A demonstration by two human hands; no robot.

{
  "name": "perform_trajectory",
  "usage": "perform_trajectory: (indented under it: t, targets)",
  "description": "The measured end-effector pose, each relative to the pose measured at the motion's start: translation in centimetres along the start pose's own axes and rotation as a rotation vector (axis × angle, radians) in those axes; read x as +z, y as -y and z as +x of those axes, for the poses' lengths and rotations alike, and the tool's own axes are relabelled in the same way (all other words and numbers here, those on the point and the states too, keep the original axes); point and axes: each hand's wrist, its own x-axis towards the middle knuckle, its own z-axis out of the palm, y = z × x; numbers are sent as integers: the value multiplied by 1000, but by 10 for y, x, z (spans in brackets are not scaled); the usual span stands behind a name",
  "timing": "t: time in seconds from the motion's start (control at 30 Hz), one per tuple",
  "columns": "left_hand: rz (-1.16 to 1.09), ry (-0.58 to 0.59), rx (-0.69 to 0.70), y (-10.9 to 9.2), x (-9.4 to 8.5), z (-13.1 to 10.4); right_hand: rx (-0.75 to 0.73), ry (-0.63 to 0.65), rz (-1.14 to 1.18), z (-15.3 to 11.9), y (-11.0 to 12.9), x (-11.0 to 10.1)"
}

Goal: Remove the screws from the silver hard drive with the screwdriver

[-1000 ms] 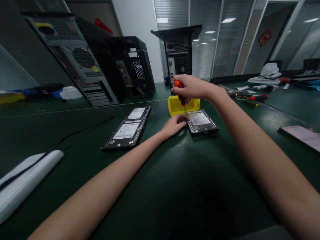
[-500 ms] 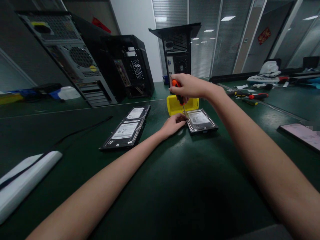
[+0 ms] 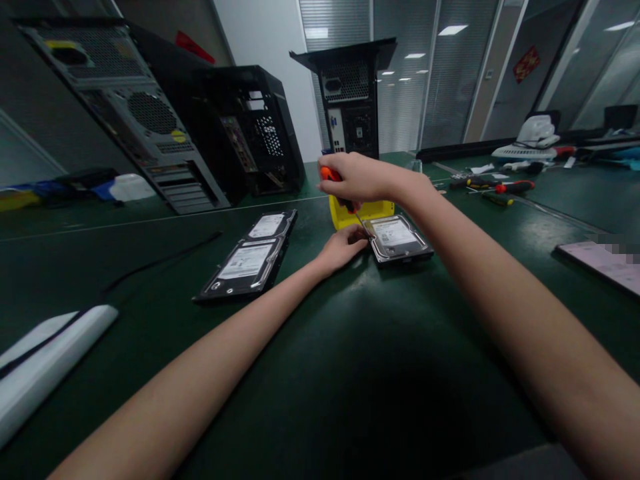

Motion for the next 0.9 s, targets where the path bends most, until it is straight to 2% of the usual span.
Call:
perform_trajectory:
  t: [0.1, 0.23, 0.37, 0.9]
  targets:
    - [3, 5, -8, 0, 0, 0, 60, -26, 14, -4, -2, -6]
    - [12, 9, -28, 2, -1, 0, 207, -6, 211, -9, -13, -15]
    - [15, 0, -25, 2, -2, -1, 186, -8, 276, -9, -20, -16]
    - [-1, 9, -20, 2, -1, -1, 115, 32, 315, -7, -11, -13]
